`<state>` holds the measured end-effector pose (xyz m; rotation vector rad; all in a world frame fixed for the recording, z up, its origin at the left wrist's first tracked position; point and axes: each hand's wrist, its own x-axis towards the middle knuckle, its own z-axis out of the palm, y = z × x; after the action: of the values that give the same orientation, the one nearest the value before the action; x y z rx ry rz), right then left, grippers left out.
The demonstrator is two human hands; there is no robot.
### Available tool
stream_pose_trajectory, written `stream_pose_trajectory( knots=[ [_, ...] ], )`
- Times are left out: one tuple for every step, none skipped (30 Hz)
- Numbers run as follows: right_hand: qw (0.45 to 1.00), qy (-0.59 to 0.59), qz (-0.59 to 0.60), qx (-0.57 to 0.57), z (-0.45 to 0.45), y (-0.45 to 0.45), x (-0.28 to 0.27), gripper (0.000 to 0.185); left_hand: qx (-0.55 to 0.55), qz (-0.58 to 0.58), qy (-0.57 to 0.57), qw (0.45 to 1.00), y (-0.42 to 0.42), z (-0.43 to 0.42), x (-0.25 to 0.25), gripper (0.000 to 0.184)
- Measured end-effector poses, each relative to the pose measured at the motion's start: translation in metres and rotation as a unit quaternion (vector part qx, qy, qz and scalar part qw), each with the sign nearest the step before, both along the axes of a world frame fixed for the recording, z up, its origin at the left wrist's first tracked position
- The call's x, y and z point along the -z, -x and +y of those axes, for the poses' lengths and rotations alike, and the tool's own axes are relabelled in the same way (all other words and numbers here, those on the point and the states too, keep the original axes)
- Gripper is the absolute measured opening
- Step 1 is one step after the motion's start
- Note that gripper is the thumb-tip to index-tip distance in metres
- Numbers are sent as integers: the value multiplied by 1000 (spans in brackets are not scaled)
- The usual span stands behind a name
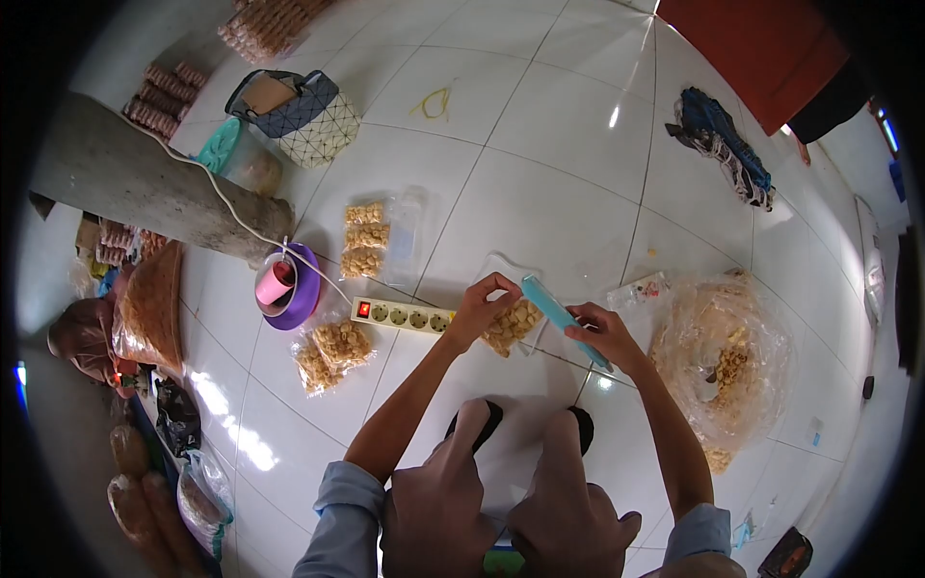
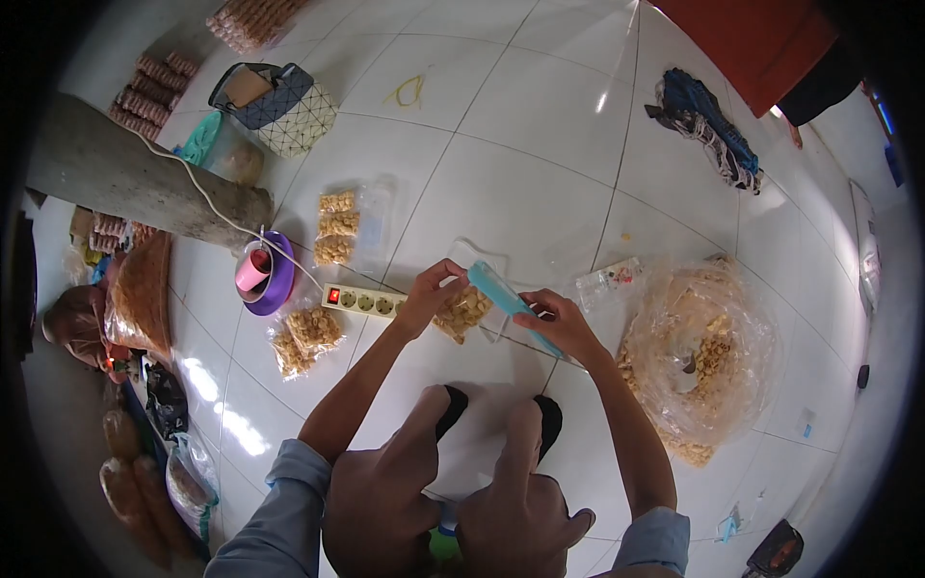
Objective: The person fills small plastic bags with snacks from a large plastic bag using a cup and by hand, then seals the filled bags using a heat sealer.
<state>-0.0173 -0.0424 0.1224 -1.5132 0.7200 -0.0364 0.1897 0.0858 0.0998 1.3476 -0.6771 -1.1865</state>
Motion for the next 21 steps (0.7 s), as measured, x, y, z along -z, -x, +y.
stream_pose_trajectory(
  knots=[
    [1000, 0, 0, 0, 1, -1, -1, 41, 0, 0, 0, 1000, 0, 0, 0, 6],
    [1000, -1, 5, 4, 1, -2, -2, 39, 0, 8, -1, 1000, 0, 1, 0, 7],
    [1000, -3, 10, 9, 1, -2, -3, 38, 1, 15, -1, 1000, 0, 1, 0, 7],
    [1000, -3, 10, 8, 1, -2, -1, 38, 0, 15, -1, 1000, 0, 2, -1, 7],
    [1000, 5, -2, 16, 1, -3, 3, 39, -2, 18, -1, 1000, 0, 2, -1, 7],
    [1000, 13, -13, 25, 1, -3, 5, 40, -5, 21, -2, 1000, 0, 2, -1, 7],
    [1000, 13, -13, 24, 2, -3, 5, 40, -5, 21, -2, 1000, 1, 3, 0, 7],
    [999, 13, -22, 32, 3, -4, 5, 38, -11, 30, 7, 999, 1, 3, 0, 8],
    [999, 13, -32, 39, 4, -5, 4, 36, -16, 39, 17, 999, 2, 4, 1, 8],
    [999, 12, -32, 39, 5, -5, 4, 36, -16, 39, 16, 999, 2, 4, 2, 8],
    [999, 29, -25, 39, 5, -6, 4, 34, -19, 40, 13, 999, 2, 5, 2, 9],
    [998, 45, -19, 39, 5, -7, 3, 33, -23, 42, 9, 999, 2, 5, 3, 9],
    [998, 44, -19, 38, 6, -8, 2, 33, -23, 42, 8, 999, 2, 7, 5, 9],
    [998, 58, -11, 28, 6, -9, -1, 31, -21, 42, -1, 999, 1, 8, 6, 9],
    [997, 72, -2, 18, 6, -10, -2, 29, -18, 43, -11, 999, 2, 9, 7, 10],
    [997, 71, -1, 18, 6, -10, -1, 29, -18, 44, -11, 999, 3, 10, 8, 10],
    [997, 77, -7, 19, 7, -10, -1, 28, -26, 51, -11, 998, 4, 10, 8, 10],
    [996, 82, -12, 19, 7, -10, 0, 27, -35, 58, -10, 998, 6, 11, 9, 10],
    [996, 81, -10, 19, 7, -10, 1, 27, -35, 59, -11, 998, 7, 12, 11, 10],
    [996, 84, -10, 18, 8, -10, 3, 28, -39, 42, -7, 998, 7, 12, 13, 10],
    [996, 87, -10, 18, 8, -10, 6, 28, -43, 24, -4, 999, 8, 13, 14, 10]
  ],
)
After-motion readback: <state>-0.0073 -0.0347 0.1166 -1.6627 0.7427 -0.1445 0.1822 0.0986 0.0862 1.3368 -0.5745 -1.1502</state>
